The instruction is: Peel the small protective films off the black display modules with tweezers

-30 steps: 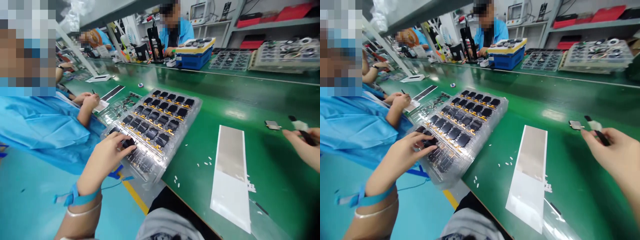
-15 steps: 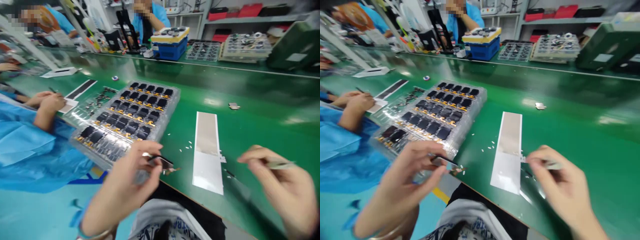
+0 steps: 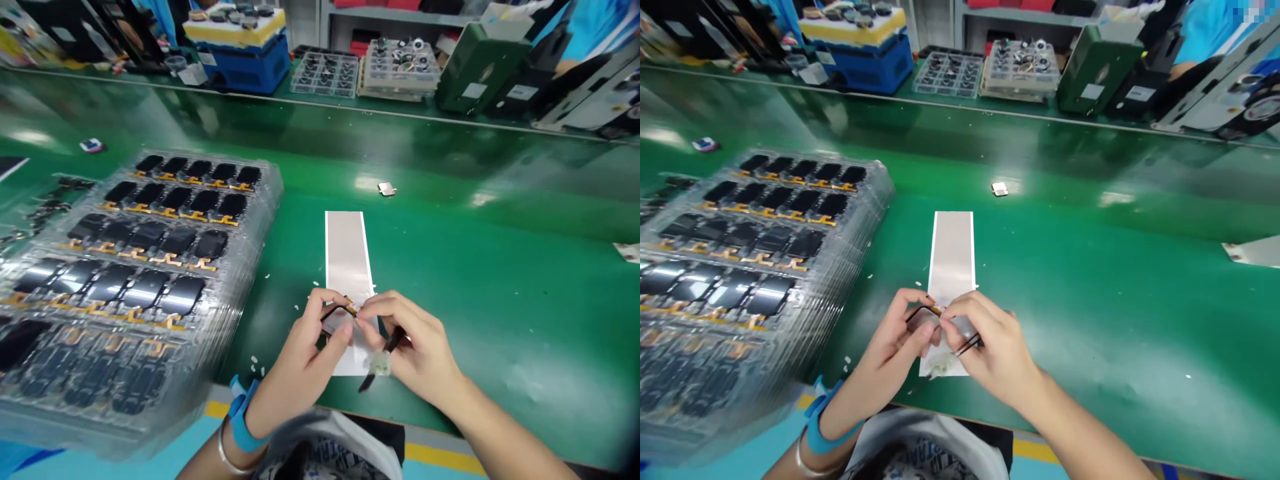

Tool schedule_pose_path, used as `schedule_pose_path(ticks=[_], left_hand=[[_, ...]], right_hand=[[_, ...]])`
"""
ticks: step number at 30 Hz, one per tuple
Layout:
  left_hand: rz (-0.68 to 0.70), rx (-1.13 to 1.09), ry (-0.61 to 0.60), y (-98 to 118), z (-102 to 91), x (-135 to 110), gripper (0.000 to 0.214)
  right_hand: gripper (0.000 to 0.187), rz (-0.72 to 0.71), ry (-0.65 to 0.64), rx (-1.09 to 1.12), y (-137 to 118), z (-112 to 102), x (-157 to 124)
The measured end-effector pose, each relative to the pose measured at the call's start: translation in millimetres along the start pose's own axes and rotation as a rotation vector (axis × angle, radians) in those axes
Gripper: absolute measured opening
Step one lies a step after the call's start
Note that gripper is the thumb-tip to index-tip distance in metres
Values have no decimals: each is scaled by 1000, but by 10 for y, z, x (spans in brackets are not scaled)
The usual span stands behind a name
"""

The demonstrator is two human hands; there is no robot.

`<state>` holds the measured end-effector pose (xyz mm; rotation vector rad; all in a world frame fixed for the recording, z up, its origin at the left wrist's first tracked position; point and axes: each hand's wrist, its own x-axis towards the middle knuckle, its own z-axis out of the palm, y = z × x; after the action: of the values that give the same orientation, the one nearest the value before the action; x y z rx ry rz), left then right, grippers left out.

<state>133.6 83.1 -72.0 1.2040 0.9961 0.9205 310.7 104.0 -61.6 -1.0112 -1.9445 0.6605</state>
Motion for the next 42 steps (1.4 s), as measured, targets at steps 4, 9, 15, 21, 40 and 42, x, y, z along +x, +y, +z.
schedule_pose_path(ticks=[4, 9, 15, 21, 40, 42], left_hand=[[48, 68, 28, -12, 2, 42, 13], [26, 106, 53, -17, -11, 37, 12], [47, 161, 99, -36, -9, 42, 9], [89, 306, 108, -34, -15, 52, 8], [199, 285, -328, 89, -39, -14, 7], [177, 194, -225, 71, -46, -27, 6]], right_hand=[[16, -95, 52, -113, -16, 29, -24], [20, -158, 65, -362, 11, 39, -84], [28, -176, 35, -412, 39, 82, -118], [33, -148, -7, -407, 43, 115, -152], [31, 442, -286, 95, 240, 308, 655], [21, 456, -303, 146, 218, 268, 630]])
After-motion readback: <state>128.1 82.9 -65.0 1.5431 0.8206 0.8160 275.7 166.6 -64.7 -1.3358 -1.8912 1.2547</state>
